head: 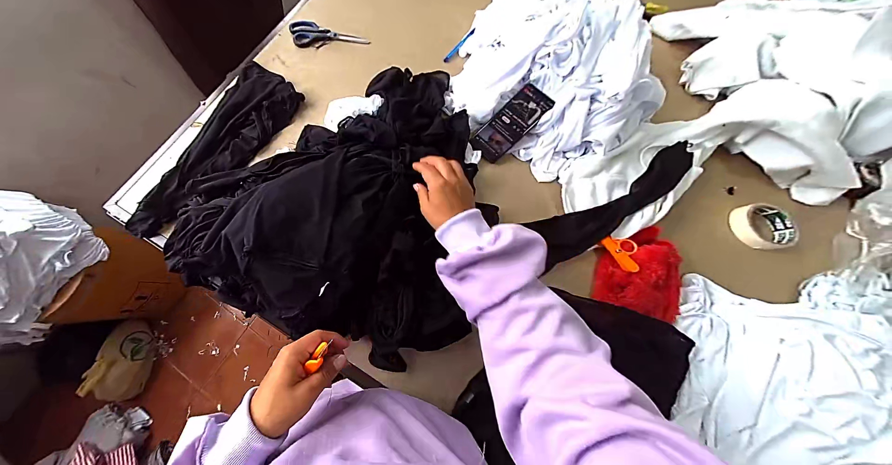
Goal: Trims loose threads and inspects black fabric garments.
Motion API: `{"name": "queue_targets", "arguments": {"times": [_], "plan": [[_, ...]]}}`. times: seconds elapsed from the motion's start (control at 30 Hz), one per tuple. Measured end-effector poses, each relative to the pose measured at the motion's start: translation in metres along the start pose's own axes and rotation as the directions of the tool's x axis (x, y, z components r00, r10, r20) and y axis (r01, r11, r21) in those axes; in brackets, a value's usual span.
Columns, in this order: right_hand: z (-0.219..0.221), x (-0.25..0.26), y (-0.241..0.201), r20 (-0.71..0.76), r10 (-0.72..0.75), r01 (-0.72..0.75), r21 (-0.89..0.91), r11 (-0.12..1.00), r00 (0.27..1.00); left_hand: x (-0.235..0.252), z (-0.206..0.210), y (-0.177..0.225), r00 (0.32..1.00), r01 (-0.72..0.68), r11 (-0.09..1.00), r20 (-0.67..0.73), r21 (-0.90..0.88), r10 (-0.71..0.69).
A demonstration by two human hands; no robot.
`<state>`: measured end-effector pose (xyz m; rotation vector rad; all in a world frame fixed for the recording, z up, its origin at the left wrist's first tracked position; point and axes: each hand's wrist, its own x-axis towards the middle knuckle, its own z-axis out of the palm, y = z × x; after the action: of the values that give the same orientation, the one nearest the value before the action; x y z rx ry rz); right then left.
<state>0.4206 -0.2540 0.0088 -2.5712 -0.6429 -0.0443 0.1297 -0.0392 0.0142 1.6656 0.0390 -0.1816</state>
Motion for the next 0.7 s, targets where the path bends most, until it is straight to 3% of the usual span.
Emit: {"name": "queue_targets", "arguments": {"times": [0.1,0.2,0.3,0.37,0.43,0.5,0.53,0.63,0.7], "plan": [[0.014,0.047,-0.002,0.121,0.082,-0.068,-0.119,0.991,0.989,-0.005,-0.017,0.006,0.986,-0.165,0.986,-0.026,0.040,0.166],[-0.004,0.053,-0.013,0.009,0.023,-0.022,-0.073,0.997,1.000,-0.020,-0.046,0.006,0.964,-0.234,0.970,-0.115,0.062,0.240],[-0.025,0.018,-0.049,-0.151,-0.155,0.185,0.211,0.960,0.976,-0.040,-0.071,0.001,0.943,-0.223,0.974,-0.242,0.047,0.228],[-0.036,-0.028,-0.099,-0.139,-0.331,0.358,0.429,0.830,0.933,-0.047,-0.083,0.003,0.924,-0.257,0.966,-0.283,0.035,0.256],[-0.040,-0.078,-0.157,-0.025,-0.529,0.419,0.641,0.643,0.848,-0.051,-0.093,0.012,0.906,-0.331,0.944,-0.280,0.007,0.319],[-0.024,-0.115,-0.200,0.053,-0.662,0.352,0.814,0.462,0.748,-0.054,-0.102,0.021,0.887,-0.390,0.921,-0.267,0.005,0.377],[-0.009,-0.127,-0.214,0.074,-0.667,0.282,0.867,0.410,0.742,-0.055,-0.107,0.023,0.879,-0.410,0.912,-0.263,0.008,0.398],[0.033,-0.143,-0.235,0.143,-0.513,0.091,0.910,0.403,0.846,-0.059,-0.119,0.018,0.866,-0.437,0.899,-0.277,-0.016,0.416],[0.047,-0.145,-0.242,0.151,-0.466,0.078,0.897,0.435,0.872,-0.067,-0.126,0.009,0.874,-0.427,0.902,-0.285,-0.062,0.394]]}}
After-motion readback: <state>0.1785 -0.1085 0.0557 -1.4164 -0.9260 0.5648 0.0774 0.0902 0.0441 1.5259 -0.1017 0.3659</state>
